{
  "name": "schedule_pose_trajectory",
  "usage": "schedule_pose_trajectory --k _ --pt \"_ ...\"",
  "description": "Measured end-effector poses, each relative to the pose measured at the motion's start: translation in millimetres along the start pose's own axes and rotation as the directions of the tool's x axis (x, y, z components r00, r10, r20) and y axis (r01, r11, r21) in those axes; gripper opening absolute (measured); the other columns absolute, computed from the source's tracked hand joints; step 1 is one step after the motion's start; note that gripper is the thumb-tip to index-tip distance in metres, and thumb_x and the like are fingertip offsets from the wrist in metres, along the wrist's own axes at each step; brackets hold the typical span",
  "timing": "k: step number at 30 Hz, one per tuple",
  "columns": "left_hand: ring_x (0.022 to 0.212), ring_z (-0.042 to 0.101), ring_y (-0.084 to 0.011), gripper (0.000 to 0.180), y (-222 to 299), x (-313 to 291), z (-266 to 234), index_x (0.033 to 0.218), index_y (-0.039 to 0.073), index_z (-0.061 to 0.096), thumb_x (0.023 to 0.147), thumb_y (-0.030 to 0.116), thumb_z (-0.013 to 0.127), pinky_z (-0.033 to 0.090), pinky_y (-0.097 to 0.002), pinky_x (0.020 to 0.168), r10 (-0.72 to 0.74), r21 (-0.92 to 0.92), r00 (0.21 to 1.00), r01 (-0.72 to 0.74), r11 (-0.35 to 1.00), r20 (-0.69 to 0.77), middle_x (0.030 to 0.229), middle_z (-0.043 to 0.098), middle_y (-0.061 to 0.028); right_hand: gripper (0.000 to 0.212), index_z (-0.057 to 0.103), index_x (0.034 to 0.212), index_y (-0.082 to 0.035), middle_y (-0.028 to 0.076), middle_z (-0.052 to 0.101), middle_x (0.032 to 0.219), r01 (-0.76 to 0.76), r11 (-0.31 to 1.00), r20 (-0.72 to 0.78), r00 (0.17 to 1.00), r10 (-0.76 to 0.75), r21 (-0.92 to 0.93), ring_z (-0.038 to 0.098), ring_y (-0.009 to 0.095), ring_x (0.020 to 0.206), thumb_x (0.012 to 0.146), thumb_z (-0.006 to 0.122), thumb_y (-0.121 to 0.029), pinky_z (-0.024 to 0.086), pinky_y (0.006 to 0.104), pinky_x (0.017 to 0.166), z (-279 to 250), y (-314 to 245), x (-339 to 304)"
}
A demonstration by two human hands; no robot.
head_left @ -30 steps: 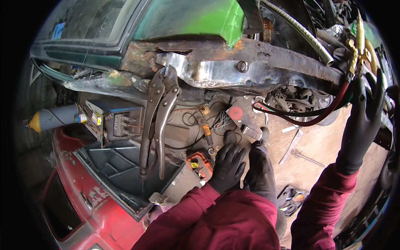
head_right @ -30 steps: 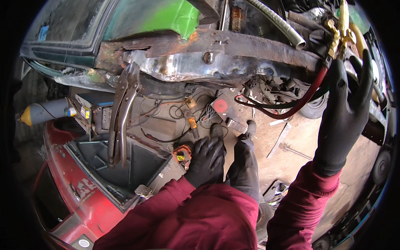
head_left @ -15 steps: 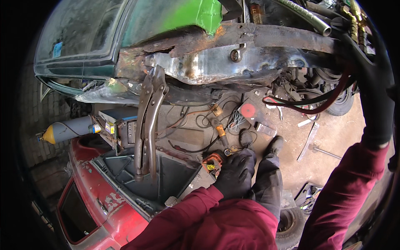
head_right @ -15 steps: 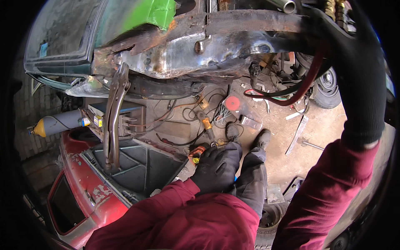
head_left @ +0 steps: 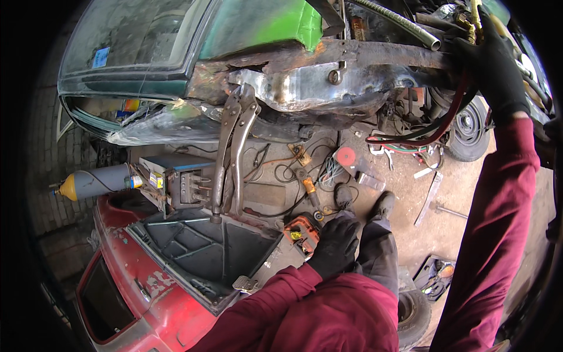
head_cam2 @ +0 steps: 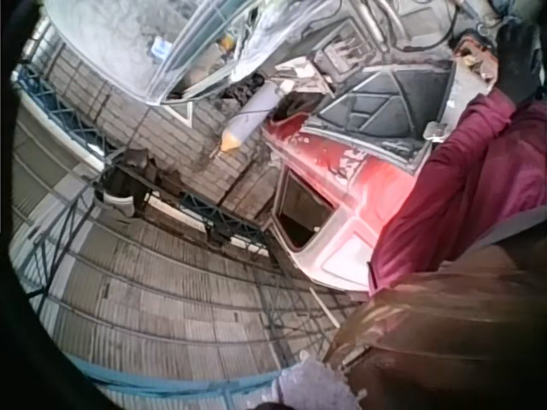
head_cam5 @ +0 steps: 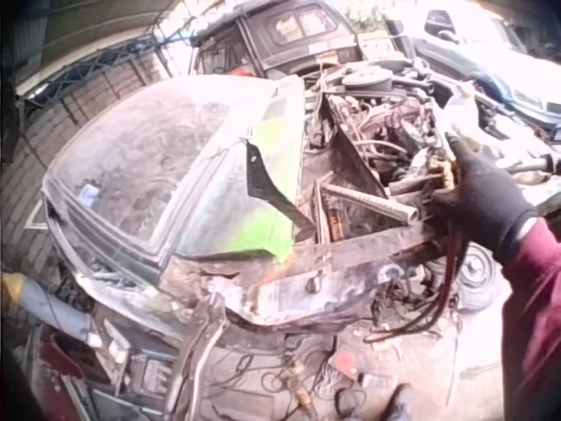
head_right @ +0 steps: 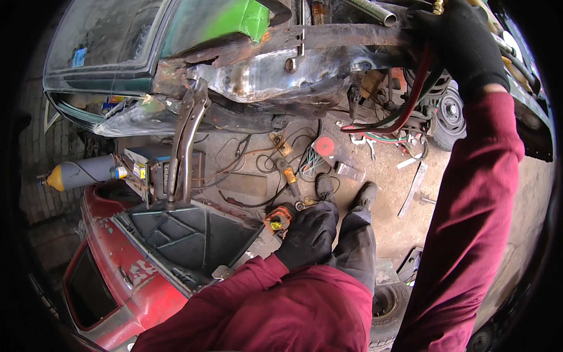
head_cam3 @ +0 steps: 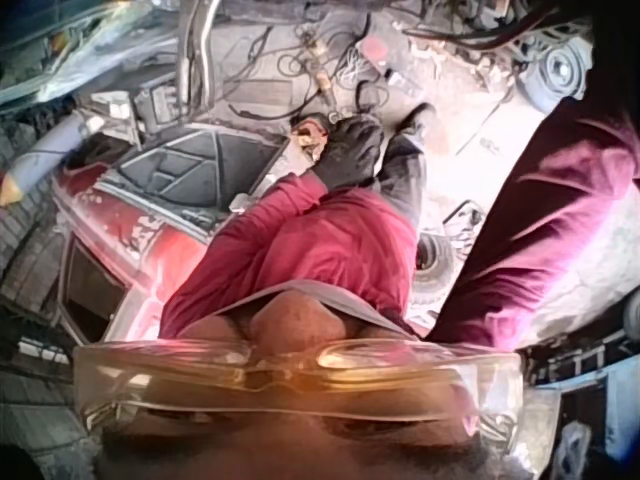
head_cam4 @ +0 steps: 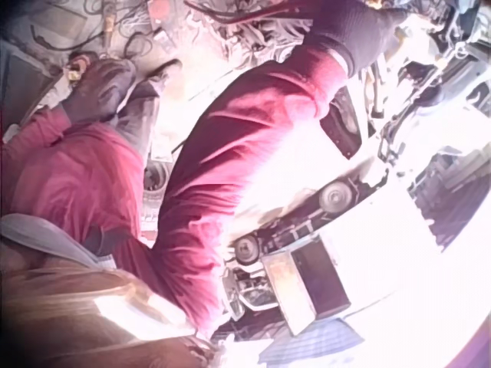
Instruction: The person uses a welding torch and filler rod to weld a section of a car's front frame. They repeatedly heat the metal, apply filler, and use locking pliers and a hammer to shape and align the frame during the process.
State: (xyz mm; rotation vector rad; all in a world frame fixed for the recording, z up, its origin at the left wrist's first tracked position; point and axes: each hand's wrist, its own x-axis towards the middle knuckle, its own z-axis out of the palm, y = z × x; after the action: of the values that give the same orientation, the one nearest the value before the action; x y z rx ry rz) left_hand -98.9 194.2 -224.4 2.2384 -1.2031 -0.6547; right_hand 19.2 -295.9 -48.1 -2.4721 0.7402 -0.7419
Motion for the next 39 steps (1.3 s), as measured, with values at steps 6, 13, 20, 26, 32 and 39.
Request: schedule_pose_trajectory --k 6,13,20,26,32,39 --pt "0.140 0.050 -0.0392 0.052 -3 -14 -22 0.146 0.002 0.060 0.100 0.025 0.065 0.038 -0.0526 0.119 0.045 0.045 0.998 -0.043 0.998 -0.049 0.147 0.058 -0.0180 0.080 0.056 0.152 0.000 0.021 0.078 0.099 0.129 0.929 -0.230 0.948 -0.218 -0.348 0.081 0.029 0.094 0.089 0.083 -0.041 0.062 0.0385 0.082 1 7 14" --pt "0.142 0.047 -0.0408 0.061 -9 -20 -55 0.150 0.002 0.058 0.097 0.030 0.066 0.037 -0.0552 0.120 0.063 0.082 0.998 -0.062 0.995 -0.012 0.155 0.054 -0.0175 0.031 0.076 0.121 -0.014 0.021 0.074 0.113 0.355 0.674 0.107 0.918 -0.381 -0.648 0.076 0.031 0.087 0.091 0.074 -0.011 0.061 0.0407 0.082 -51 -15 -1" --pt "0.121 0.062 -0.0370 0.046 22 0 -112 0.146 0.003 0.061 0.103 0.016 0.063 0.049 -0.0484 0.106 0.186 -0.093 0.977 -0.196 0.976 -0.105 0.135 0.067 -0.0164 0.061 0.061 0.150 -0.011 0.018 0.072 0.131 -0.056 0.998 -0.255 0.965 0.059 0.017 0.076 0.022 0.107 0.092 0.079 -0.005 0.062 0.0314 0.088 -108 -108 -89" --pt "0.109 0.066 -0.0364 0.042 89 29 -172 0.143 0.001 0.061 0.102 0.010 0.066 0.053 -0.0451 0.097 0.252 -0.391 0.955 -0.294 0.872 -0.157 0.122 0.068 -0.0174 0.080 0.040 0.166 0.002 0.015 0.065 0.144 -0.063 0.878 -0.196 0.965 0.175 0.475 0.066 0.018 0.120 0.091 0.070 0.008 0.054 0.0313 0.102 -164 -160 -170" --pt "0.098 0.065 -0.0131 0.066 159 49 -222 0.164 -0.001 0.040 0.110 0.028 0.066 0.055 -0.0309 0.083 0.223 -0.875 0.969 -0.198 0.442 -0.107 0.113 0.068 -0.0095 0.092 0.030 0.168 0.005 0.022 0.045 0.167 -0.055 0.794 -0.016 0.997 0.081 0.606 0.055 0.032 0.147 0.083 0.065 0.012 0.049 0.0429 0.120 -202 -160 -246" --pt "0.085 0.069 -0.0170 0.065 214 72 -211 0.136 -0.007 0.059 0.112 0.053 0.057 0.058 -0.0351 0.080 0.265 -0.963 0.956 -0.183 0.198 -0.127 0.092 0.072 -0.0092 0.090 0.056 0.154 0.000 0.021 0.065 0.129 0.056 0.884 0.240 0.953 -0.186 0.464 0.069 0.030 0.108 0.066 0.073 0.009 0.058 0.0363 0.087 -247 -127 -285"
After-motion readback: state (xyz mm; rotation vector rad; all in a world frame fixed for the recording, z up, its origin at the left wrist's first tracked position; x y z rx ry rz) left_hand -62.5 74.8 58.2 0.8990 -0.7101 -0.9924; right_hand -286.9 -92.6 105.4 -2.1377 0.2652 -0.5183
